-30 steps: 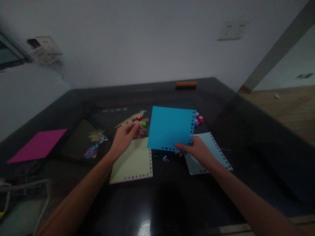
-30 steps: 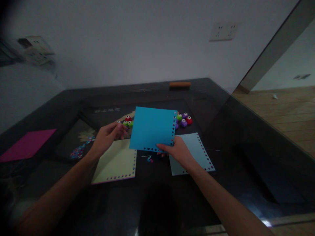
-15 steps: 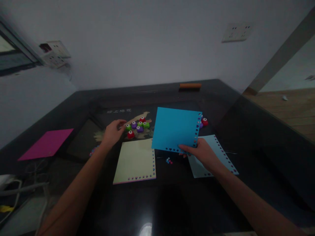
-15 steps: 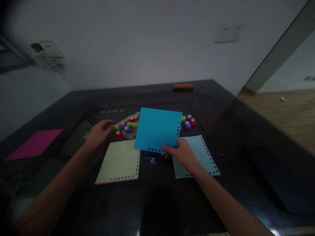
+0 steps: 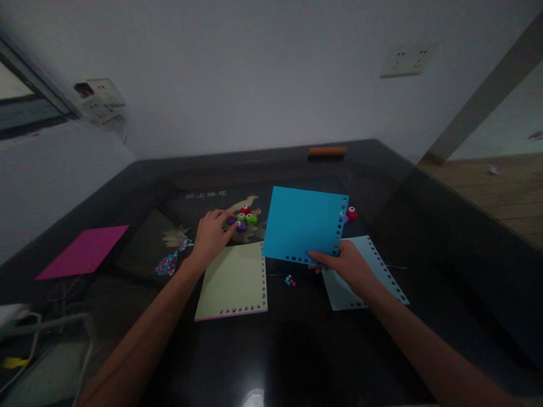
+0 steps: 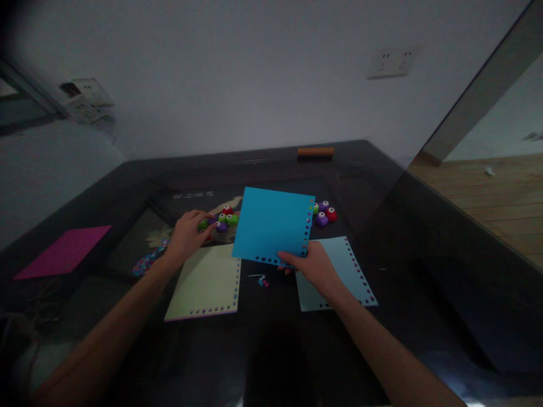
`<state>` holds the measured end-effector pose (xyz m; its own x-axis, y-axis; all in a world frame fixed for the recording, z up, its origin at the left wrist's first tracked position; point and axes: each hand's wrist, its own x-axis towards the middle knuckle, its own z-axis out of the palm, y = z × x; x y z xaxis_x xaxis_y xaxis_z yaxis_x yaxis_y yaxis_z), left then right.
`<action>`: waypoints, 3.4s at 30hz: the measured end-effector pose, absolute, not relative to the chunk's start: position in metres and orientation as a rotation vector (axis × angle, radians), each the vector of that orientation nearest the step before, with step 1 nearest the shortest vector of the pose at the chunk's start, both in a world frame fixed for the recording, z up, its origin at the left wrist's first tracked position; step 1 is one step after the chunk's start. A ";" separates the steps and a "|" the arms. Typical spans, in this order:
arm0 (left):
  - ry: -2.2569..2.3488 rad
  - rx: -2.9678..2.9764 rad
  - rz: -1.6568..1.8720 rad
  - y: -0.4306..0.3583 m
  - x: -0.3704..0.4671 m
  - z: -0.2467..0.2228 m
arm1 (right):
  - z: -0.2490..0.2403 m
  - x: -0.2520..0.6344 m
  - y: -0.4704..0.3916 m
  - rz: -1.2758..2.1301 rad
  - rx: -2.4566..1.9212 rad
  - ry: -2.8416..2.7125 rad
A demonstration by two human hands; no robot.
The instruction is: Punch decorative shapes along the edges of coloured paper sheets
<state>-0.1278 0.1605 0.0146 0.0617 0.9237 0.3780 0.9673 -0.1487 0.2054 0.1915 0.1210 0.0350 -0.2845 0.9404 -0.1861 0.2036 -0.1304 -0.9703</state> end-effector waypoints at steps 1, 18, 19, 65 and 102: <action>-1.965 -2.189 -0.600 0.160 -0.126 0.017 | 0.035 0.192 0.121 1.471 -1.308 -1.497; -2.320 -2.229 -0.407 0.209 -0.154 0.008 | 0.038 0.191 0.120 1.467 -1.314 -1.469; -2.327 -2.232 -0.410 0.209 -0.154 0.008 | 0.038 0.191 0.120 1.469 -1.315 -1.465; -2.738 -2.276 -2.545 0.050 -0.021 0.029 | 0.031 0.179 0.107 1.341 -1.163 -1.290; -2.676 -2.191 -2.669 0.049 -0.019 0.027 | 0.037 0.175 0.097 1.122 -1.267 -1.518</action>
<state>-0.0193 0.0495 0.0275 -0.0004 0.9859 -0.1673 -0.1646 0.1650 0.9725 0.1747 0.0965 0.0367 -0.1347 0.9892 0.0570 0.2361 0.0879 -0.9677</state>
